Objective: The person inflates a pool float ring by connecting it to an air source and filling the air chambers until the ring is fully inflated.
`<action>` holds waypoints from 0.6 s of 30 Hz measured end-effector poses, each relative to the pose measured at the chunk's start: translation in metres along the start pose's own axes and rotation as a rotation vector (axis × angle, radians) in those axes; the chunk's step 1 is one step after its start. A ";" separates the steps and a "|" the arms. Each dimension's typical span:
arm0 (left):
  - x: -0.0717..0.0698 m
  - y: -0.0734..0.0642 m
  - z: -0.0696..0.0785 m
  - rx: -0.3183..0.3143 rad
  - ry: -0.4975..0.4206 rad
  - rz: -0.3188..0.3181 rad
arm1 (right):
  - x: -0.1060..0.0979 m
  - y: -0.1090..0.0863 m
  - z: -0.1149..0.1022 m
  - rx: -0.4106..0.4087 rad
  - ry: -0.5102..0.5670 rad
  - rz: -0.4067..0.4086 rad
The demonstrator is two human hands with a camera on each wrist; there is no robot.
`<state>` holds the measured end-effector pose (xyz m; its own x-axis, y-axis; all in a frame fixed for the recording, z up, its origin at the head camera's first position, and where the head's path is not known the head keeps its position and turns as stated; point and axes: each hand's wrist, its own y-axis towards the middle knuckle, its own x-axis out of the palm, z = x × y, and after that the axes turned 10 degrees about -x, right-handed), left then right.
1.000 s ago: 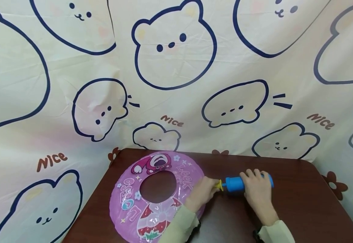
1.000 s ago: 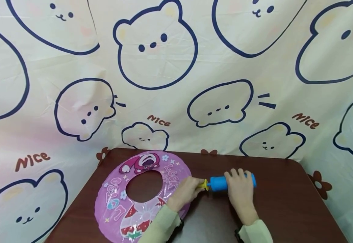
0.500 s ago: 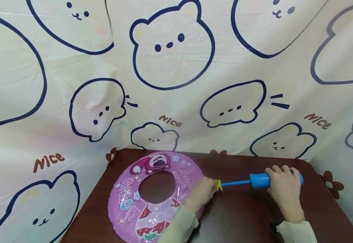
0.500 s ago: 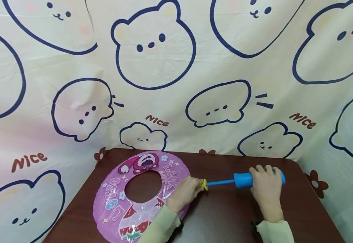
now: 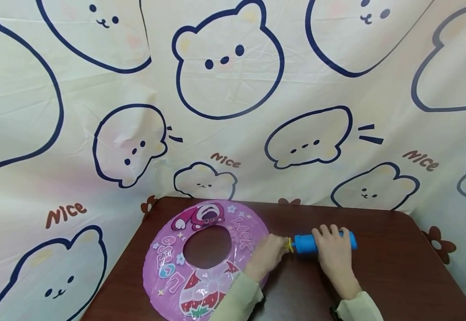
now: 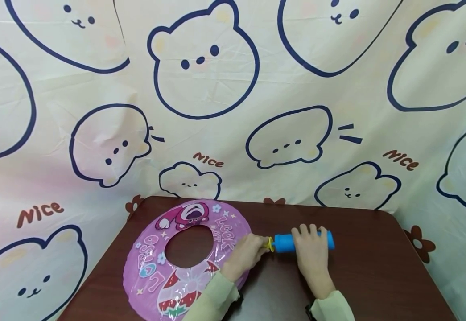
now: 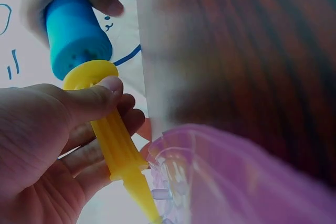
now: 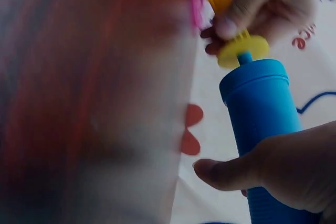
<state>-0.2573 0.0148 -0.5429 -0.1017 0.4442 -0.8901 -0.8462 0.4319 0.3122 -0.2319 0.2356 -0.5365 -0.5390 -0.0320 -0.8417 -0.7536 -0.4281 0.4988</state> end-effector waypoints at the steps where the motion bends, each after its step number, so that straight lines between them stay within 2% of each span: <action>1: 0.000 0.000 0.000 0.010 -0.003 0.003 | 0.000 0.000 -0.002 -0.007 -0.001 -0.023; 4: 0.001 0.000 -0.002 0.033 -0.008 0.009 | -0.001 0.000 -0.002 -0.029 0.016 -0.087; 7: 0.002 -0.001 -0.003 0.030 -0.017 -0.002 | -0.007 -0.002 0.011 -0.031 0.042 -0.136; 14: 0.001 0.000 -0.002 -0.031 -0.045 -0.038 | -0.028 -0.016 0.064 0.062 0.094 -0.125; 18: 0.001 -0.001 -0.003 -0.036 -0.035 -0.037 | -0.033 -0.024 0.080 0.098 0.095 -0.100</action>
<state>-0.2584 0.0129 -0.5447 -0.0521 0.4562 -0.8883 -0.8675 0.4199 0.2665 -0.2260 0.3192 -0.5039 -0.4247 -0.0809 -0.9017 -0.8374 -0.3433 0.4253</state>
